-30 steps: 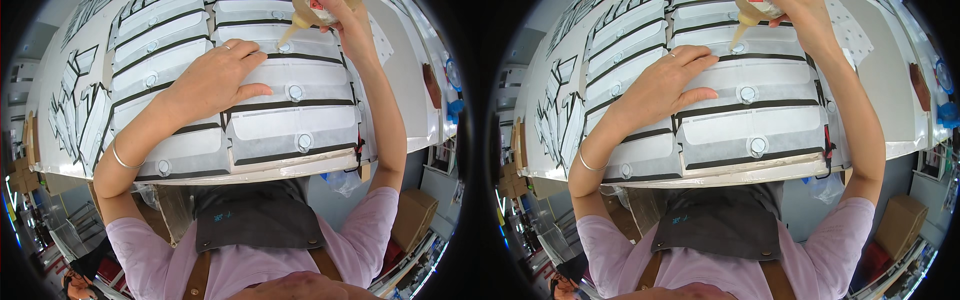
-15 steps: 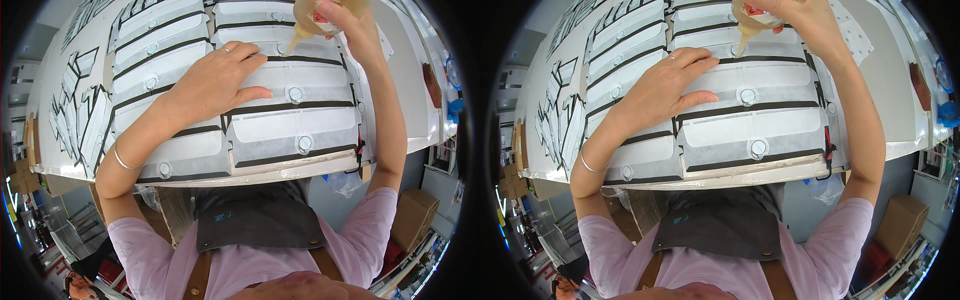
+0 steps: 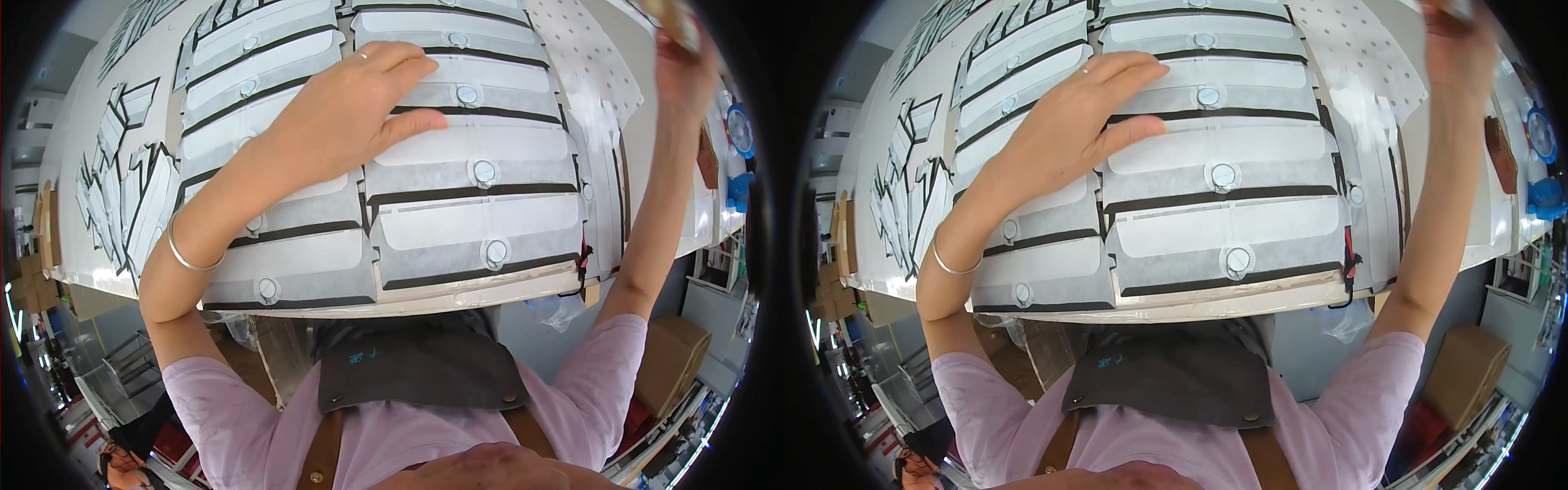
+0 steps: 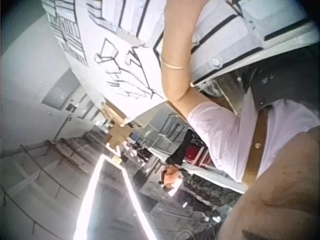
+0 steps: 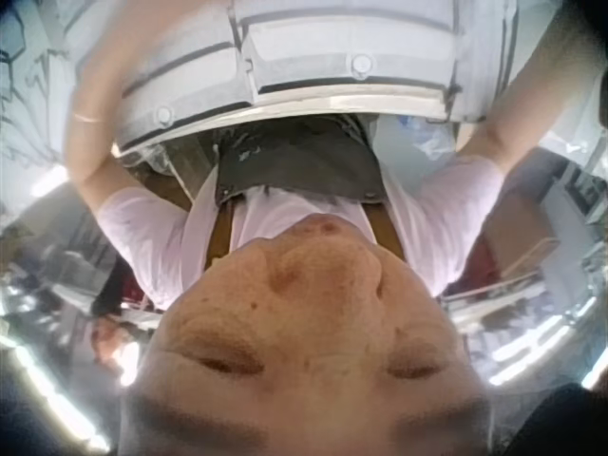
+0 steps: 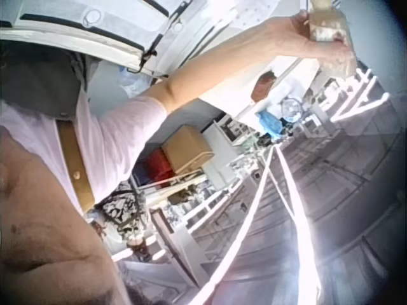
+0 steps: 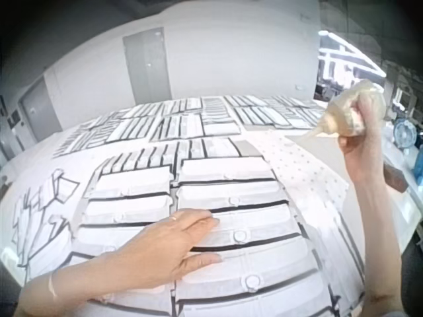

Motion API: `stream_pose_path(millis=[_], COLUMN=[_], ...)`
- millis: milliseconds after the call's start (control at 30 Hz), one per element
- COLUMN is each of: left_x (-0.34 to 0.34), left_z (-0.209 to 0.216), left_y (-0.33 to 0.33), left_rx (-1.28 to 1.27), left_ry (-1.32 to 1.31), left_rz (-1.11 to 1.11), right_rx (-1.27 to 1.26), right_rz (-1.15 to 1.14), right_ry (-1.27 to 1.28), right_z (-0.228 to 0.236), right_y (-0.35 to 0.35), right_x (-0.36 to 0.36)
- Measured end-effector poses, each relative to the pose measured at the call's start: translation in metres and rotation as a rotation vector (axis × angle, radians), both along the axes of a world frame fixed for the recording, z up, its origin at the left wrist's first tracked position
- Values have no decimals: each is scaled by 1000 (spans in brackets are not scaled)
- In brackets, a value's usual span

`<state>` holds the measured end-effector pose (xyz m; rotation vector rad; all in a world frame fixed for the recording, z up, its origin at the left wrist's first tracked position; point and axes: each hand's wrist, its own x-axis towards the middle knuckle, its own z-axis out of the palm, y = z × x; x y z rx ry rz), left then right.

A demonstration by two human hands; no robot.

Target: The person applies adhesive from a squeeze bottle to circular tabs on multiple white rectangular mask-like components arranged on a table. They then place small white paper pieces onto the adhesive spots and press them down. The person works methodically across the array of components.

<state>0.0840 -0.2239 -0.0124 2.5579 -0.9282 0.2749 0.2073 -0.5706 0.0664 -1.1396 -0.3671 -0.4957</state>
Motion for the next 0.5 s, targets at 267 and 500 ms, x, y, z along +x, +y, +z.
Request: stream_pose_path(millis=[267, 500], left_x=[34, 35], left_z=[-22, -22], left_y=[-2, -3], left_rx=[104, 124], left_ry=[-37, -34], left_rz=[16, 8], right_rx=[-449, -563], right_rz=[133, 133], right_ry=[102, 198], right_z=[-67, -62], right_y=[84, 103], right_x=[26, 25])
